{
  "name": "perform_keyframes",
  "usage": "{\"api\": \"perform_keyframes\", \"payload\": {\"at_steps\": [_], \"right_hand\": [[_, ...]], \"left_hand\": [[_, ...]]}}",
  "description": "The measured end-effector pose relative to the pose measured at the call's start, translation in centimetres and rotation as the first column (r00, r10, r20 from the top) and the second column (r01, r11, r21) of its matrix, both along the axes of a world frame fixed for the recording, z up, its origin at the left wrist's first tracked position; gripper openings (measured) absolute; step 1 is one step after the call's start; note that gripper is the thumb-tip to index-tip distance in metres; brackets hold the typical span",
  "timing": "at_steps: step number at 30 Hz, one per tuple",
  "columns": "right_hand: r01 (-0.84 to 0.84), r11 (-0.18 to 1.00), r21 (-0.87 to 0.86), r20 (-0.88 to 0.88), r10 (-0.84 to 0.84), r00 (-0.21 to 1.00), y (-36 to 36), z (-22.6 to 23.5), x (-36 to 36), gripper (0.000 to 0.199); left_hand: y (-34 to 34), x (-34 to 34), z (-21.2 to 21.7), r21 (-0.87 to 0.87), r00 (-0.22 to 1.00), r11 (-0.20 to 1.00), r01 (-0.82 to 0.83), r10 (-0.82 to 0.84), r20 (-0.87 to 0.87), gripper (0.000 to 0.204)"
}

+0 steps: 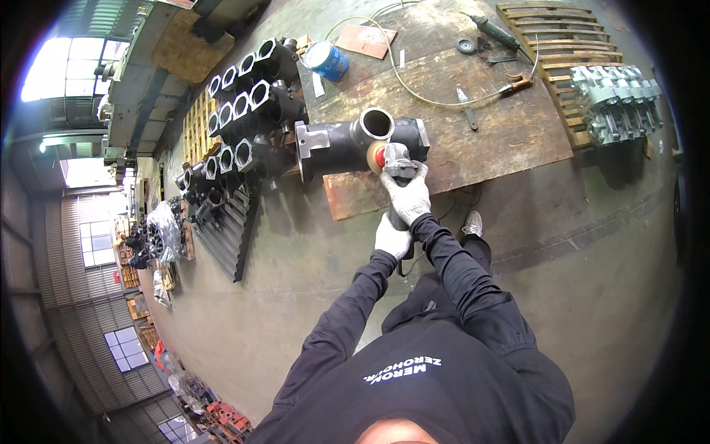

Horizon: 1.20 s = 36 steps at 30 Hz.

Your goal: The person uses an angle grinder to smooth the exterior and interior surfaces of a large metal pipe fitting on a workbench. They rotate the part and reposition it to access different areas, then switch to a smaller rotary tool to finish the interior bore before returning to the angle grinder for additional exterior grinding.

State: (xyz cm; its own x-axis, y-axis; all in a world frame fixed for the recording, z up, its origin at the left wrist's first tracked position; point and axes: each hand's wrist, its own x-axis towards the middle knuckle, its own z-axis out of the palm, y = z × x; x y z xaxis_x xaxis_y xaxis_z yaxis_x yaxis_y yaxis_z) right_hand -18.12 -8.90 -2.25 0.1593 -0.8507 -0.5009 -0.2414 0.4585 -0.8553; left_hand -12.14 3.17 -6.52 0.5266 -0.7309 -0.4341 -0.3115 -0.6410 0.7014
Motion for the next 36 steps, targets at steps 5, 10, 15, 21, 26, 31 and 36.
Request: {"api": "perform_keyframes", "payload": {"at_steps": [5, 10, 15, 21, 26, 31, 36], "right_hand": [[-0.077, 0.997, 0.029, -0.04, 0.078, 0.996, -0.7, -1.6, 0.7, 0.089], [-0.142, 0.99, 0.017, -0.053, 0.142, 0.988, -0.9, -2.0, 1.4, 0.089], [-0.205, 0.979, 0.012, -0.028, 0.206, 0.978, -1.0, -1.0, 2.5, 0.086], [-0.159, 0.986, 0.058, -0.019, 0.16, 0.987, -1.3, -2.4, 1.2, 0.087], [-0.082, 0.993, 0.088, -0.036, 0.086, 0.996, -2.7, -3.4, -0.3, 0.086], [-0.038, 0.989, 0.143, 0.005, 0.038, 0.999, -3.2, -2.6, -2.3, 0.087], [-0.046, 0.991, 0.128, 0.004, 0.046, 0.999, -3.5, -2.0, -2.5, 0.087]], "left_hand": [[-0.5, 0.3, -0.8, 0.03, 0.995, 0.995, 0.09, -0.091, 0.044, 0.048], [-0.9, 1.3, -1.2, 0.119, 0.999, 0.993, -0.02, 0.025, -0.037, 0.048], [-0.5, 2.1, -0.8, -0.075, 0.997, 0.996, -0.043, 0.038, -0.067, 0.037], [-0.8, 1.2, -1.0, -0.061, 0.987, 0.998, -0.035, 0.025, -0.157, 0.037], [-2.6, -0.2, -1.0, -0.01, 0.974, 0.999, -0.046, 0.042, -0.224, 0.041], [-3.1, -1.0, -0.7, -0.024, 0.994, 0.997, 0.076, -0.077, -0.074, 0.041], [-3.4, -0.8, -0.9, 0.06, 0.984, 0.998, -0.015, 0.026, -0.177, 0.04]]}}
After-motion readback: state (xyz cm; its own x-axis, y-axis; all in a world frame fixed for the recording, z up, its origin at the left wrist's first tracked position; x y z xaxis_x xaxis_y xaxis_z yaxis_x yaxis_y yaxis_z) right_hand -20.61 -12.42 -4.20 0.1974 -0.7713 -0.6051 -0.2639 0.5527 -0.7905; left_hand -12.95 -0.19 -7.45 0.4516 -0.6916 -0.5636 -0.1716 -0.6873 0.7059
